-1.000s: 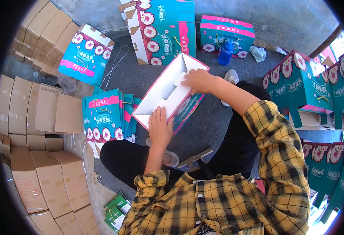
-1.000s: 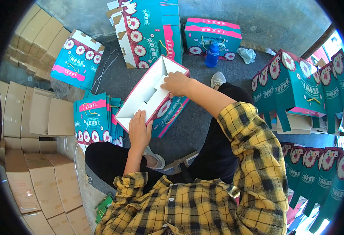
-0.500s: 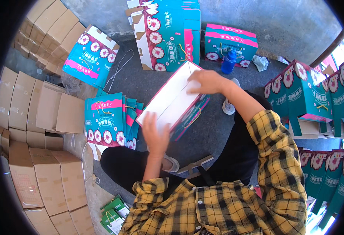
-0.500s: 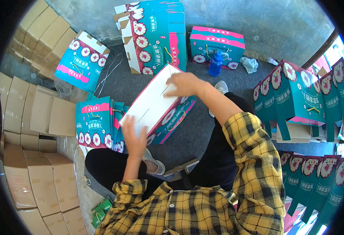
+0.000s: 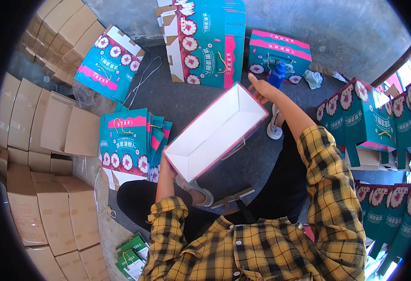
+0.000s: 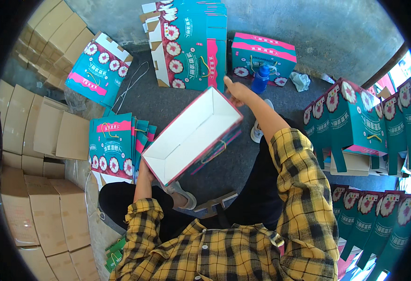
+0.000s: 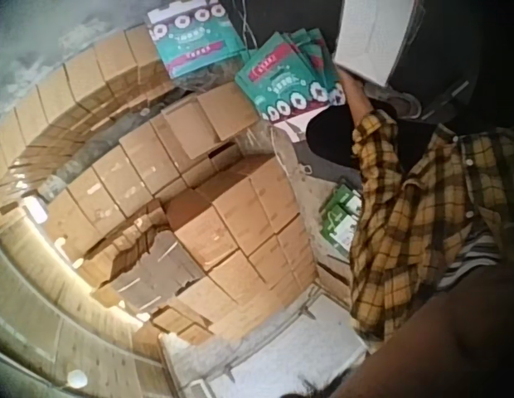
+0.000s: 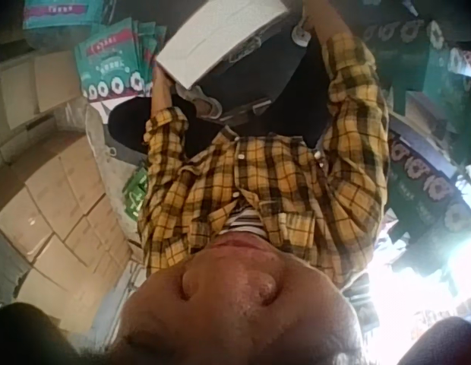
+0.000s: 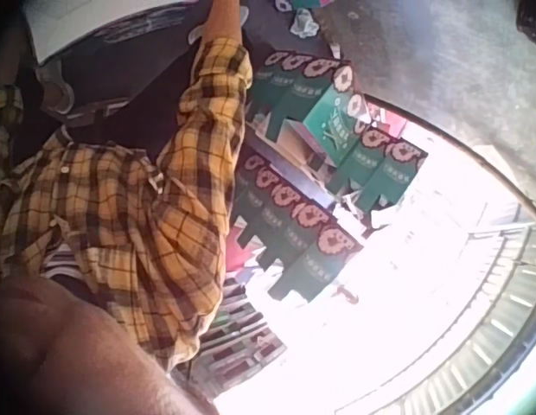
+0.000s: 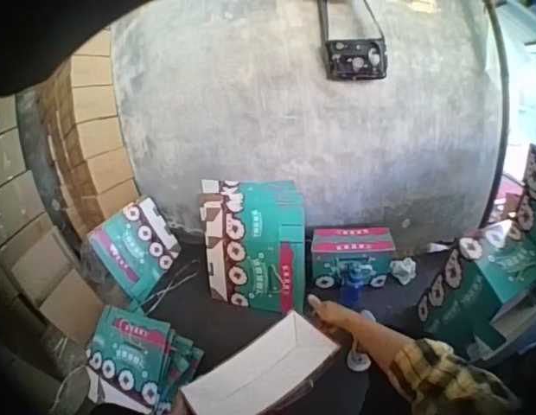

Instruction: Folding and assembling cardboard packaging boxes for mangosteens.

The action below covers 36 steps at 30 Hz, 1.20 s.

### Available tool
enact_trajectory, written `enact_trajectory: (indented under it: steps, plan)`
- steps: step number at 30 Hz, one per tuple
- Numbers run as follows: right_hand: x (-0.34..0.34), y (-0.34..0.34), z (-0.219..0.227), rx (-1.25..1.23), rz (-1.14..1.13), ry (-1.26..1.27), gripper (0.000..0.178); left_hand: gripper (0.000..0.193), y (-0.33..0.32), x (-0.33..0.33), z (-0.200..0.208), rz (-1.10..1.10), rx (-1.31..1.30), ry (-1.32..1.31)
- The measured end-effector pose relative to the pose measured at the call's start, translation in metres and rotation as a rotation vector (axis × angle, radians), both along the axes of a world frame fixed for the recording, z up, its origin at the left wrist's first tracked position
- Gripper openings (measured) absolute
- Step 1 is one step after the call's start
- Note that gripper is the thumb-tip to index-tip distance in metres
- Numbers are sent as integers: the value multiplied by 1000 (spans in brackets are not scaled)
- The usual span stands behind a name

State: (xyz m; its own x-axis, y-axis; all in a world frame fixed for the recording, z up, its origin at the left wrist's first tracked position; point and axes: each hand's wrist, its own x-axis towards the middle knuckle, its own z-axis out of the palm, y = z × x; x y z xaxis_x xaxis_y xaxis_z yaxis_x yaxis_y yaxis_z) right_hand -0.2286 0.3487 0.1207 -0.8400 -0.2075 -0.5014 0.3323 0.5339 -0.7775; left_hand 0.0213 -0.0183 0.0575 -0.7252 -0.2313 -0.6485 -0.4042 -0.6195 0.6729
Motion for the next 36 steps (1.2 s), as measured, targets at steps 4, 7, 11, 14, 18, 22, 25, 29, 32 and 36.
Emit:
enact_trajectory:
  steps: [4,7,11,14,18,22,25,29,32,36]
  plan:
    - [8,2,-1,192,206,-161,86,57,8,-4,-4,-116,142,-22]
    - [19,5,11,85,173,-197,83,57,10,-5,2,-195,247,-36]
    - [17,23,31,-77,135,-84,76,47,-1,2,-4,-213,202,141]
    - [26,38,53,-198,78,29,89,59,23,-1,32,-203,-101,412]
    - [29,48,48,-279,36,23,94,59,24,-5,54,-79,-290,611]
    - [41,33,27,-292,-180,-61,88,69,17,0,36,88,-177,322]
    - [47,42,-2,-296,-118,-77,71,61,5,5,-24,66,-241,232]
    - [49,45,-26,-272,-91,-167,49,47,1,14,-41,18,-277,155]
    - [45,59,-48,-222,-52,-305,40,40,10,14,-28,-7,-247,54]
    - [38,102,-85,-52,295,-184,32,34,26,0,-27,-64,-203,9]
